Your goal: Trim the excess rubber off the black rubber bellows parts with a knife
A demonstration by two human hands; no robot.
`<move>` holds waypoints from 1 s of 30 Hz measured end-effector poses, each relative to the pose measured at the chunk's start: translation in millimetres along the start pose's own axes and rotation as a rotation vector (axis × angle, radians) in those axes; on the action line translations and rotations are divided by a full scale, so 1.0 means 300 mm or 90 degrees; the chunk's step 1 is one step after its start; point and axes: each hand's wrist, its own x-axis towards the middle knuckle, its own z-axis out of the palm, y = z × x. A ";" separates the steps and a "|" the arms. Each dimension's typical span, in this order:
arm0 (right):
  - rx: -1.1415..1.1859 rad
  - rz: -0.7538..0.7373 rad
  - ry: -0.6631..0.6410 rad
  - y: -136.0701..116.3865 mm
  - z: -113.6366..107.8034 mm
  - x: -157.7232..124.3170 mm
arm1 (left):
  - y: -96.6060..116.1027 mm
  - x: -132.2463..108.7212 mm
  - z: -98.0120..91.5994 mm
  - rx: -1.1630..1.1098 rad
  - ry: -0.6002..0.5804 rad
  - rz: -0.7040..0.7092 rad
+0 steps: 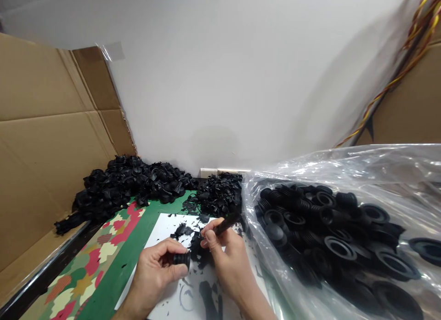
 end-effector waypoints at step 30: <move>-0.006 -0.131 -0.100 -0.041 0.025 -0.022 | 0.000 -0.014 -0.005 0.173 0.009 0.070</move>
